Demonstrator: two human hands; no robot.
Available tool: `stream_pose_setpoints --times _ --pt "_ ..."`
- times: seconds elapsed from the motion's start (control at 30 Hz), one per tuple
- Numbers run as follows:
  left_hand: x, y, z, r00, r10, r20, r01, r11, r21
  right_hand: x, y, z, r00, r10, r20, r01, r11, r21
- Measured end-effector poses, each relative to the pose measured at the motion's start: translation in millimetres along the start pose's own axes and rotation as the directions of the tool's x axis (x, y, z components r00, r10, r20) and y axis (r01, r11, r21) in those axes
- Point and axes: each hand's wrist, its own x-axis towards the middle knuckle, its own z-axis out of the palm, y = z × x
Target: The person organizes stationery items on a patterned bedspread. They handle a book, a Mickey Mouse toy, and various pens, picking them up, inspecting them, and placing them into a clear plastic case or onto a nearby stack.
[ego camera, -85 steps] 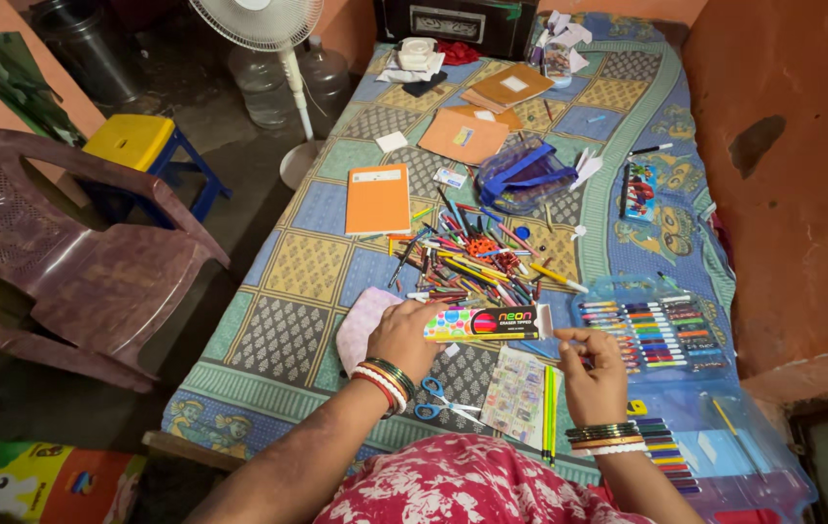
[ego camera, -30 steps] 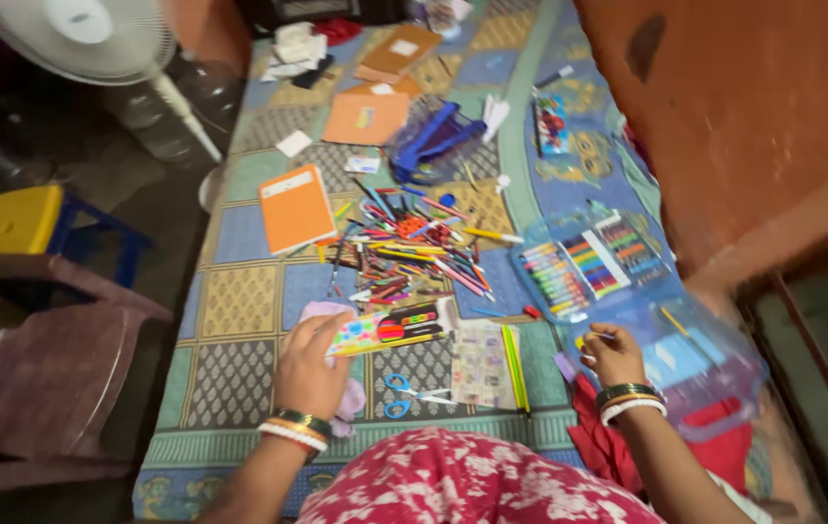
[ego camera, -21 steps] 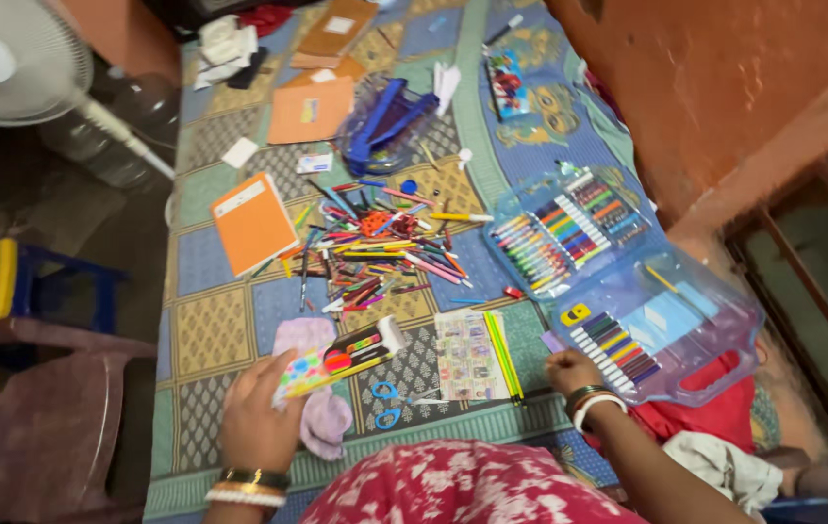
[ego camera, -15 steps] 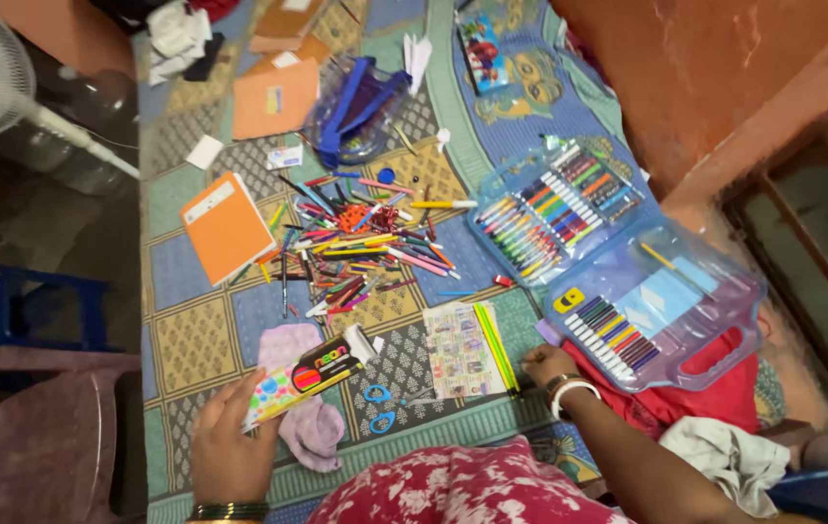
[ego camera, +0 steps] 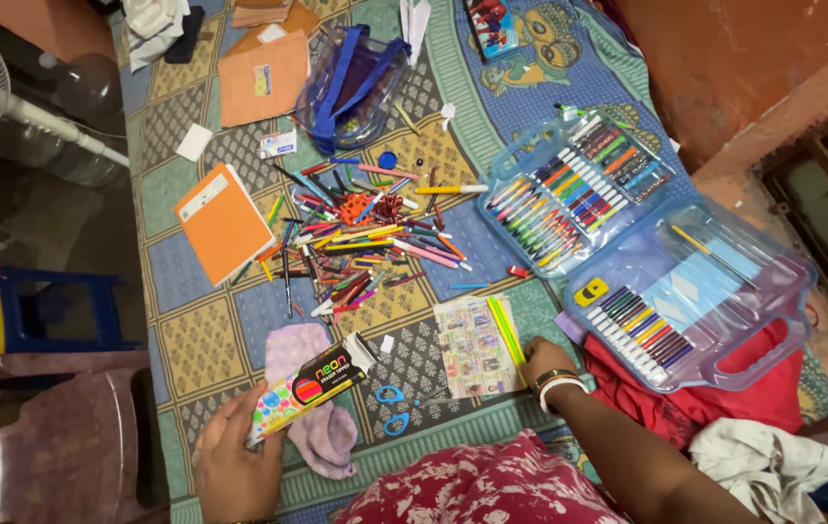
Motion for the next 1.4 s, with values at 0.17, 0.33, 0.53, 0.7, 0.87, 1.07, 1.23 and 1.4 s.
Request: stream_pose_setpoints --times 0.17,0.33,0.53,0.7,0.87,1.07,1.23,1.4 --pt "9 -4 5 0.999 0.030 0.022 -0.030 0.999 -0.014 1 2 10 0.999 -0.014 -0.038 0.016 0.998 0.057" --pt "20 -2 11 0.996 0.081 0.030 -0.078 0.993 -0.086 5 30 21 0.992 -0.031 -0.126 0.053 0.982 0.180" --pt "31 -5 17 0.988 0.154 0.035 -0.144 0.970 -0.195 3 59 11 0.996 -0.030 -0.084 0.079 0.739 0.669" --pt "40 -26 29 0.964 0.260 -0.044 -0.263 0.931 -0.252 -19 60 -14 0.985 -0.032 -0.170 0.166 0.464 0.870" --pt "36 -48 25 0.958 0.286 -0.016 -0.280 0.924 -0.261 -57 30 -43 0.965 0.082 -0.250 0.198 0.399 0.895" --pt "29 -81 8 0.958 0.287 0.005 -0.270 0.904 -0.331 -129 -33 -56 0.972 0.039 -0.232 0.230 0.064 0.971" --pt "30 -100 -3 0.968 0.249 0.036 -0.223 0.916 -0.335 -168 -81 -59 0.969 -0.015 -0.246 0.245 -0.049 0.968" --pt "27 -105 -11 0.969 0.247 0.001 -0.231 0.909 -0.347 -185 -115 -67 0.953 -0.077 -0.295 0.286 -0.104 0.953"
